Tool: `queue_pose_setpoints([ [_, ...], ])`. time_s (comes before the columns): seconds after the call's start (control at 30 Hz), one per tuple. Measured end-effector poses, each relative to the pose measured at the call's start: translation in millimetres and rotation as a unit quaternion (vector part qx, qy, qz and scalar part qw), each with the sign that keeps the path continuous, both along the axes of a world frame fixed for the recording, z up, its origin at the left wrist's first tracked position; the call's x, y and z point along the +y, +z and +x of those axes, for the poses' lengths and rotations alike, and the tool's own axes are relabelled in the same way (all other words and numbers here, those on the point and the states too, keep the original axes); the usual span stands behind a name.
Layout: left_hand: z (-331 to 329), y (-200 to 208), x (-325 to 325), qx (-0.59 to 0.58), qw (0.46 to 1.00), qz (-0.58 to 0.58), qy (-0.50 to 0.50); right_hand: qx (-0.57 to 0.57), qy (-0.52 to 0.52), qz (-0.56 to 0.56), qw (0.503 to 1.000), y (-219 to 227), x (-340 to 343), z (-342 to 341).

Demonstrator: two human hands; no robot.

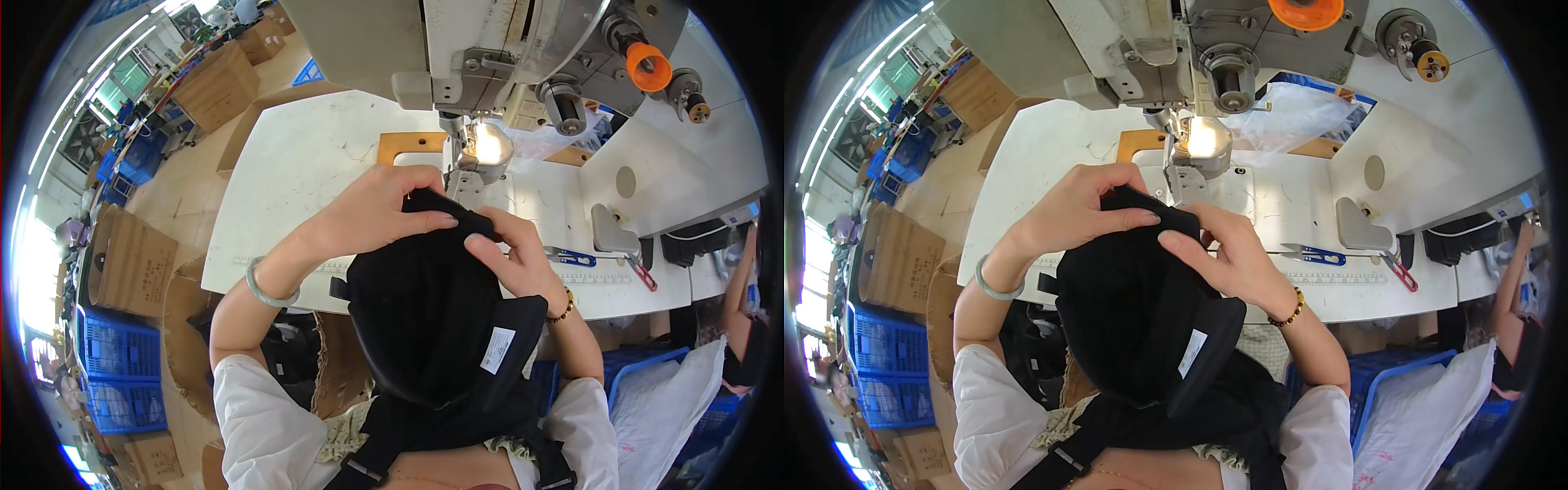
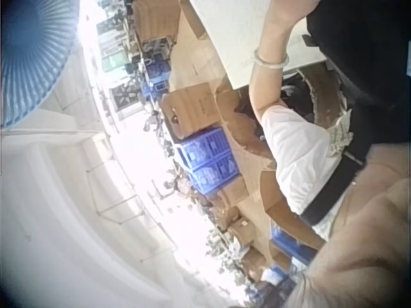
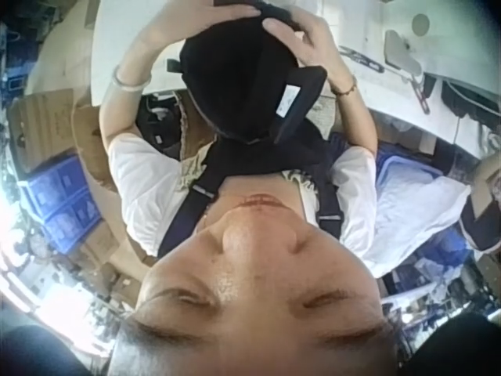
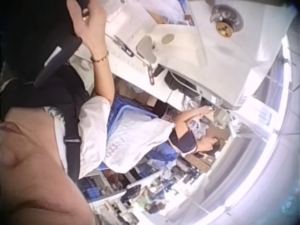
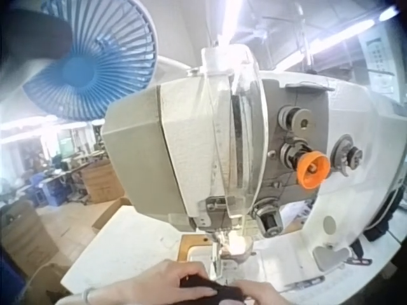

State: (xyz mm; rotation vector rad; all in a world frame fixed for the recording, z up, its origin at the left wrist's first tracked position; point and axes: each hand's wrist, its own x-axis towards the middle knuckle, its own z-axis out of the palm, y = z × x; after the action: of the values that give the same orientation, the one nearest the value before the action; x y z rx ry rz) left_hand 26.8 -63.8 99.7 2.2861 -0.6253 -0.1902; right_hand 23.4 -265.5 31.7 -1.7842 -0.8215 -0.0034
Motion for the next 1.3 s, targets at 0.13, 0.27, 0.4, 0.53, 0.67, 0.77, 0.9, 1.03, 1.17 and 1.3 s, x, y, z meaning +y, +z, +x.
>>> queue_pose_setpoints([
  [0.13, 1, -8, 0, -0.01, 1.0, -0.017, 0.005, 0.022, -0.039, 0.006, 0.999, 3, 10, 2],
  [0.27, 7, -17, 2, -0.009, 1.0, -0.026, 0.004, -0.097, -0.057, -0.003, 0.994, -4, 13, 9],
  [0.4, 8, -24, 1, -0.009, 1.0, -0.008, 0.005, -0.078, -0.051, -0.007, 0.996, -15, 10, 10],
  [0.53, 12, -26, 0, 0.046, 0.997, -0.058, 0.012, 0.054, -0.005, 0.064, 0.996, -9, 0, 4],
  [0.67, 18, -39, 9, 0.059, 0.995, -0.086, 0.01, 0.062, -0.082, -0.042, 0.994, -26, -47, -4],
  [0.77, 23, -44, 12, 0.068, 0.991, -0.11, -0.025, -0.088, -0.228, -0.284, 0.927, -60, -81, -17],
  [0.9, 24, -41, 10, 0.092, 0.988, -0.119, -0.046, -0.236, -0.343, -0.442, 0.794, -98, -109, -18],
  [1.03, 26, -41, 9, 0.102, 0.982, -0.142, -0.072, -0.243, -0.304, -0.416, 0.822, -104, -130, -8],
  [1.17, 29, -44, 2, 0.117, 0.985, -0.119, -0.047, -0.103, -0.322, -0.224, 0.914, -85, -119, -13],
  [1.3, 27, -43, -5, 0.113, 0.987, -0.116, -0.021, -0.174, -0.202, -0.195, 0.944, -1, -79, -11],
])
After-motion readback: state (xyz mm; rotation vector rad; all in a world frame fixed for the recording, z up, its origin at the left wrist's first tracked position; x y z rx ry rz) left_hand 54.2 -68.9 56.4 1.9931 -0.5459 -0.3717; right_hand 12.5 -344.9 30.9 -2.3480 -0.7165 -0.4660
